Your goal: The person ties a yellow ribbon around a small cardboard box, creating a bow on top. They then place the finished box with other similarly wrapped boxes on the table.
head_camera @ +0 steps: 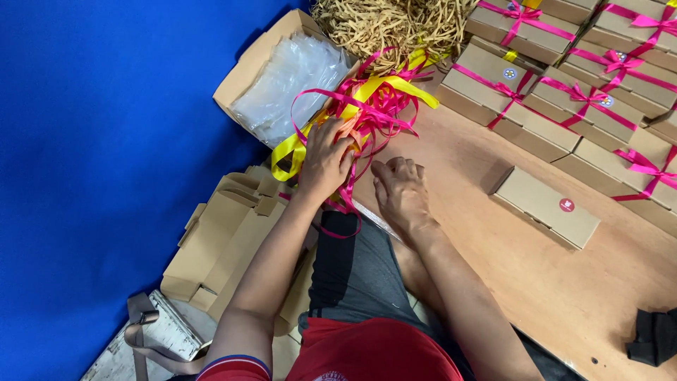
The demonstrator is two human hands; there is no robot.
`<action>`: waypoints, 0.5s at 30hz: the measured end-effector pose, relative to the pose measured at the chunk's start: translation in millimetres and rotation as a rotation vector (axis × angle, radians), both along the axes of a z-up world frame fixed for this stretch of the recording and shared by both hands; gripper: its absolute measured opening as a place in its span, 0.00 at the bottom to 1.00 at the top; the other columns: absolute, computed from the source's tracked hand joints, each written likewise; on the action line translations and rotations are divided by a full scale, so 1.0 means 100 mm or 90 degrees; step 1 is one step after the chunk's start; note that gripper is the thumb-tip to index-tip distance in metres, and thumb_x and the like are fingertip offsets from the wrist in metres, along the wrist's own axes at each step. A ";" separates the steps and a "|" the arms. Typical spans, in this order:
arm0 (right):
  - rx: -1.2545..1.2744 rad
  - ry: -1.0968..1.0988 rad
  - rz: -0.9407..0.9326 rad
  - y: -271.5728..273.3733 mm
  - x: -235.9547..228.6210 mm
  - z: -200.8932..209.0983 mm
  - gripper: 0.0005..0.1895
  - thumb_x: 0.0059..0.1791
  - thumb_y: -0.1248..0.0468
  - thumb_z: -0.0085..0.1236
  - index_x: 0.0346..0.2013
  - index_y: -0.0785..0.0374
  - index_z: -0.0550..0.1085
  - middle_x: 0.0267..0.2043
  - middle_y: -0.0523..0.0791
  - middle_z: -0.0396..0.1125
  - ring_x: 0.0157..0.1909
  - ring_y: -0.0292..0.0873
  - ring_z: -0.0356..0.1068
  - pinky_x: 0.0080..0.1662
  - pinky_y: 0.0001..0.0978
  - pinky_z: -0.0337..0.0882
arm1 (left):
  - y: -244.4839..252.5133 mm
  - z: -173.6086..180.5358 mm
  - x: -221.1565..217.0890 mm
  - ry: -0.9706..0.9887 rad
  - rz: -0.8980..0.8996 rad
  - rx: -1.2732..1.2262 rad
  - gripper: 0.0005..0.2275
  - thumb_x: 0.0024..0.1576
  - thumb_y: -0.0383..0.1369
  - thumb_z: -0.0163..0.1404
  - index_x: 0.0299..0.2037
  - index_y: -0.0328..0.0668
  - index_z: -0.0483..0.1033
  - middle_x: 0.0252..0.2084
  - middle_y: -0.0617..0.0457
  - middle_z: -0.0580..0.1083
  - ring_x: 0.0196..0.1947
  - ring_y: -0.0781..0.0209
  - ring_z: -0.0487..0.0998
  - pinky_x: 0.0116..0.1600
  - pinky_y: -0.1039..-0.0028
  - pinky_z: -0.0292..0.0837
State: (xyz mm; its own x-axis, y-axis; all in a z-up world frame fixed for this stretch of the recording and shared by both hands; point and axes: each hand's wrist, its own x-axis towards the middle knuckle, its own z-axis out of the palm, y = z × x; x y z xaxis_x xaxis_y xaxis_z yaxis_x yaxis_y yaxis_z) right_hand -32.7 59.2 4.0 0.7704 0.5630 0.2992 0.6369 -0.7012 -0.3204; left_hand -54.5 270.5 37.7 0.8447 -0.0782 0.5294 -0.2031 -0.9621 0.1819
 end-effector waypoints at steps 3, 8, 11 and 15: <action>0.057 0.028 0.028 0.06 -0.08 0.29 0.13 0.52 0.49 0.54 0.40 0.52 0.76 0.38 0.46 0.66 0.47 0.50 0.68 0.53 0.43 0.64 | 0.08 0.01 -0.02 0.013 -0.027 -0.018 0.07 0.59 0.34 0.58 0.42 0.41 0.80 0.62 0.44 0.69 0.70 0.45 0.63 0.71 0.47 0.53; 0.086 0.064 -0.014 0.22 -0.20 -0.21 0.14 0.48 0.43 0.58 0.33 0.47 0.74 0.33 0.37 0.65 0.44 0.41 0.70 0.55 0.38 0.63 | 0.12 0.01 -0.03 0.028 -0.030 -0.031 0.07 0.61 0.34 0.57 0.42 0.40 0.80 0.62 0.43 0.69 0.70 0.44 0.64 0.72 0.45 0.51; 0.106 0.086 -0.058 0.32 -0.27 -0.13 0.16 0.47 0.41 0.60 0.32 0.47 0.74 0.32 0.37 0.67 0.44 0.41 0.72 0.55 0.40 0.64 | 0.11 0.04 -0.03 0.026 -0.037 -0.034 0.07 0.61 0.34 0.58 0.43 0.39 0.80 0.62 0.42 0.69 0.70 0.43 0.64 0.72 0.44 0.50; 0.123 0.076 -0.054 0.45 -0.31 -0.12 0.15 0.44 0.43 0.65 0.31 0.48 0.76 0.32 0.39 0.68 0.42 0.44 0.72 0.55 0.44 0.64 | 0.15 -0.05 -0.04 0.045 -0.075 -0.046 0.12 0.60 0.38 0.59 0.46 0.39 0.79 0.63 0.39 0.68 0.70 0.40 0.63 0.73 0.44 0.51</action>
State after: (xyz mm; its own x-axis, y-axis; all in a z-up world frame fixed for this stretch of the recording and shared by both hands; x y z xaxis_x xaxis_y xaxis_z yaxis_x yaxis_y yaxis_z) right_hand -63.9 103.8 -8.3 0.8489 0.4356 0.2992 0.5278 -0.6691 -0.5233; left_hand -58.5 285.1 32.3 0.8669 -0.1430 0.4775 -0.2986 -0.9160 0.2679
